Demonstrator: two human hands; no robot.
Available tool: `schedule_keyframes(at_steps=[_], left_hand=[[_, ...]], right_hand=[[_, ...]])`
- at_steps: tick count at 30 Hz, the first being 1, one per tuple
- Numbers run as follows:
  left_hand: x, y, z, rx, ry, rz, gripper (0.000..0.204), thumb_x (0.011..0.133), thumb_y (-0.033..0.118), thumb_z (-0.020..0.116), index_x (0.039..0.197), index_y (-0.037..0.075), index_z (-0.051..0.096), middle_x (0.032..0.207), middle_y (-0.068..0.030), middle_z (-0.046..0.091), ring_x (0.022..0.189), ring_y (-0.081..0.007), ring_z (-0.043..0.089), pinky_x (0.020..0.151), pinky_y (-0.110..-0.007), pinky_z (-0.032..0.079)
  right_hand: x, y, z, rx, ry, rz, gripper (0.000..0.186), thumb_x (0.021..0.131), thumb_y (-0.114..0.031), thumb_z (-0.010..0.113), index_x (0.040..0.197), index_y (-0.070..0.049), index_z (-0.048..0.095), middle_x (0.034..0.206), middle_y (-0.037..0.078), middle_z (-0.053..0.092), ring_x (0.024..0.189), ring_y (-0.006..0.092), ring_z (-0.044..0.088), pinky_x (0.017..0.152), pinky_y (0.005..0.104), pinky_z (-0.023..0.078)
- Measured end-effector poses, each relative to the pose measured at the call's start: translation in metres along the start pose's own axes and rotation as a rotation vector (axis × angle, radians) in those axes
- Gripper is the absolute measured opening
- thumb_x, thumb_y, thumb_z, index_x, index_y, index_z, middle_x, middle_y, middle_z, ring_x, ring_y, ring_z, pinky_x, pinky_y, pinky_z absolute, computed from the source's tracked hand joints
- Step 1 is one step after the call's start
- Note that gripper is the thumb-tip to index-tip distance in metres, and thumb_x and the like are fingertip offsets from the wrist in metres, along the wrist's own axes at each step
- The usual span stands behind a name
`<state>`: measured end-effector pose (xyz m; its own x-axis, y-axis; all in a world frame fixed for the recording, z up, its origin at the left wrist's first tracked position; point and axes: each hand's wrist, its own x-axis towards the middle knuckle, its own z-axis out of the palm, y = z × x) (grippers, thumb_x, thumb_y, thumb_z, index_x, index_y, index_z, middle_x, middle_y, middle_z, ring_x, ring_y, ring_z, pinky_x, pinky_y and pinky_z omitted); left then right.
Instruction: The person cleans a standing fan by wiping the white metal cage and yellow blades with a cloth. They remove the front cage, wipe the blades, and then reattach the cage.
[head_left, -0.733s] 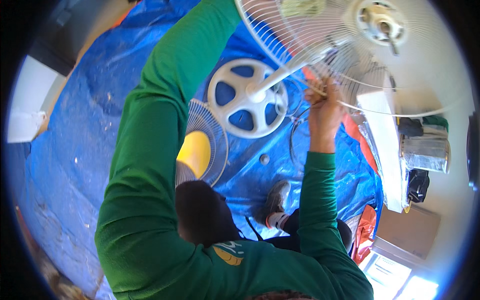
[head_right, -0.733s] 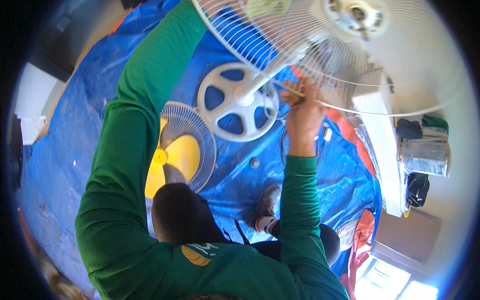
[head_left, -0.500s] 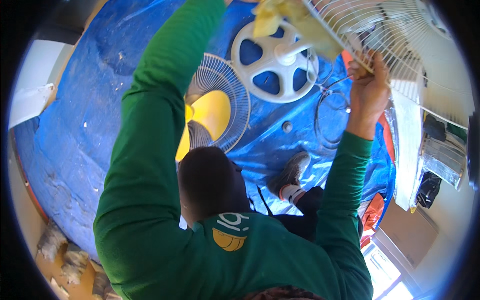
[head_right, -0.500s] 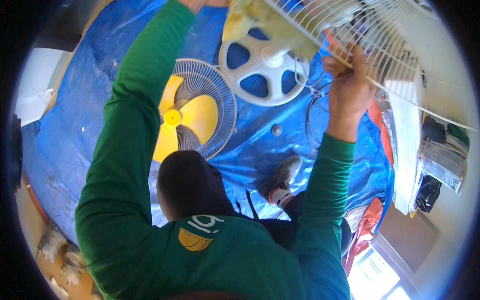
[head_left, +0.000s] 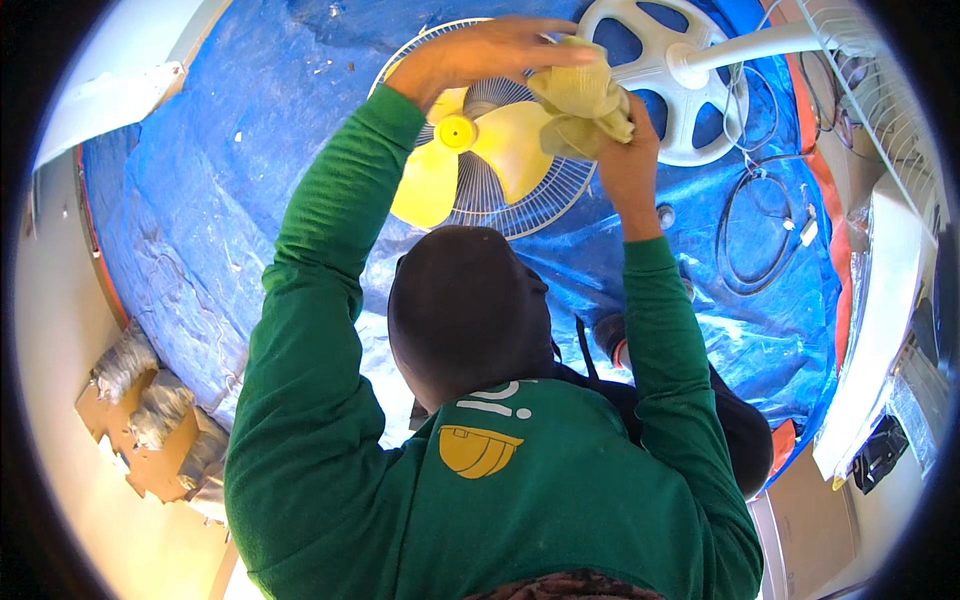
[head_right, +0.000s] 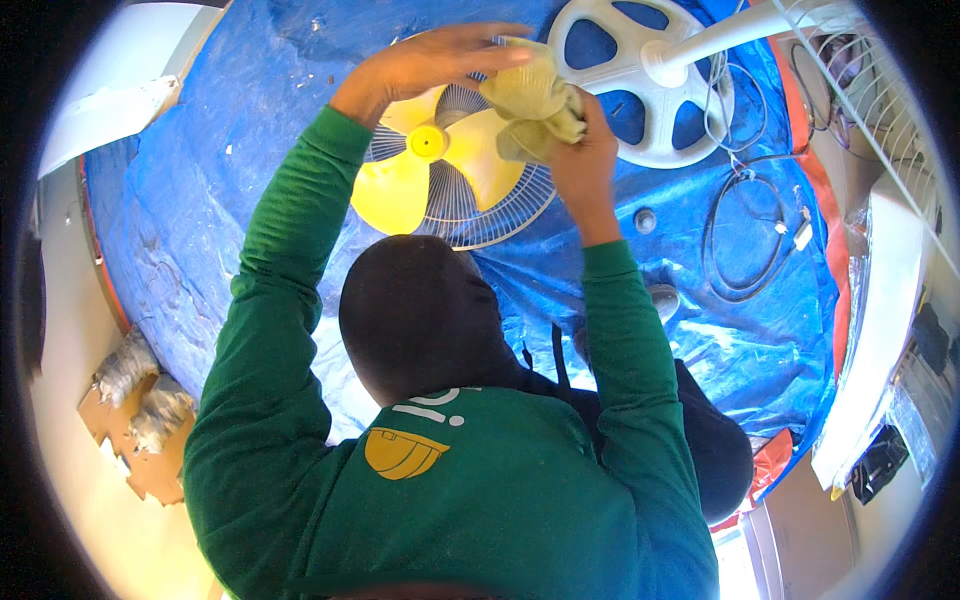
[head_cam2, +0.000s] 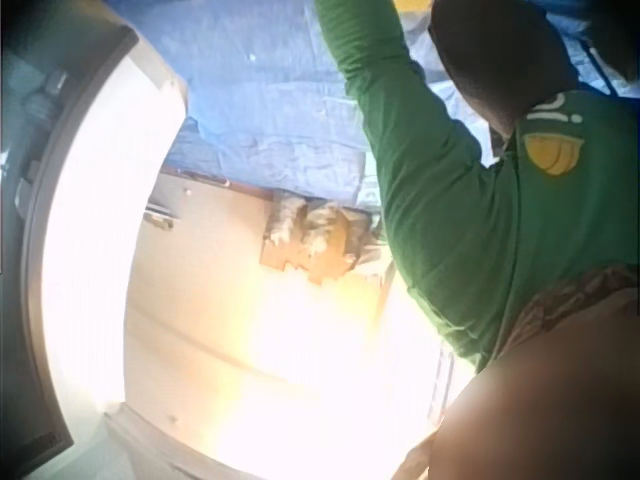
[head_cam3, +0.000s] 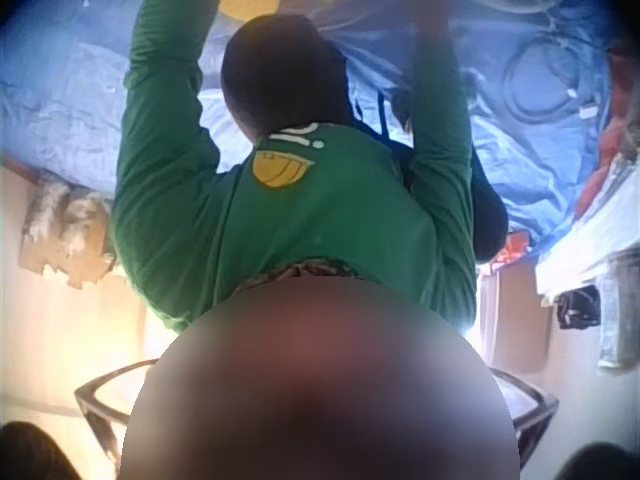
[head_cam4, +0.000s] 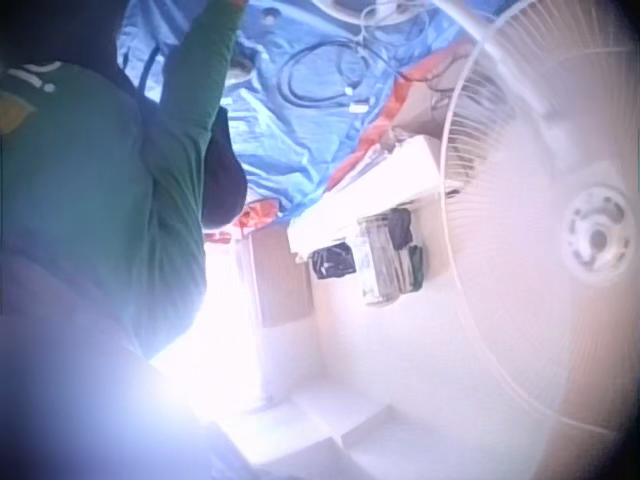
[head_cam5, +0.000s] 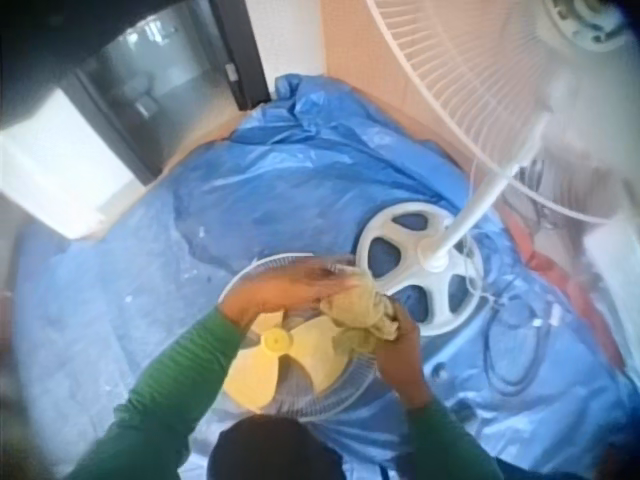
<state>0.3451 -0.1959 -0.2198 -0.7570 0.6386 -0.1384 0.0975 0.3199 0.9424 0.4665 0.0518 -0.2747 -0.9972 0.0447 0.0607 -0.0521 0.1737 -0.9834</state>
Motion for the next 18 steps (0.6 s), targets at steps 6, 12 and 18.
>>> schedule_keyframes(at_steps=[6, 12, 18], left_hand=[[-0.073, -0.11, 0.039, 0.885, -0.246, -0.425, 0.108, 0.075, 0.045, 0.097, 0.163, 0.004, 0.05, 0.153, -0.0214, 0.066, 0.143, -0.0402, 0.062, 0.12, -0.056, 0.047], [-0.105, -0.159, 0.082, 1.076, -0.059, -0.224, 0.112, 0.079, 0.021, 0.092, 0.172, 0.004, 0.03, 0.16, -0.0238, 0.056, 0.152, -0.0419, 0.052, 0.127, -0.068, 0.035], [-0.098, -0.093, 0.033, 0.475, 0.357, -0.26, 0.099, 0.084, 0.013, 0.09, 0.168, 0.003, 0.039, 0.151, -0.022, 0.064, 0.145, -0.0372, 0.061, 0.12, -0.056, 0.051]], right_hand=[[-0.024, 0.053, -0.049, 0.317, 0.253, 0.609, 0.047, 0.097, -0.013, 0.079, 0.138, 0.008, 0.07, 0.125, 0.011, 0.077, 0.11, 0.021, 0.074, 0.094, 0.0366, 0.06], [-0.024, 0.053, -0.063, 0.371, 0.24, 0.589, 0.05, 0.097, -0.016, 0.082, 0.136, 0.011, 0.068, 0.124, 0.014, 0.077, 0.109, 0.024, 0.076, 0.095, 0.0373, 0.06], [-0.017, 0.042, -0.073, 0.331, 0.249, 0.486, 0.041, 0.098, -0.018, 0.079, 0.13, 0.007, 0.073, 0.116, 0.011, 0.079, 0.101, 0.0187, 0.074, 0.089, 0.0348, 0.059]])
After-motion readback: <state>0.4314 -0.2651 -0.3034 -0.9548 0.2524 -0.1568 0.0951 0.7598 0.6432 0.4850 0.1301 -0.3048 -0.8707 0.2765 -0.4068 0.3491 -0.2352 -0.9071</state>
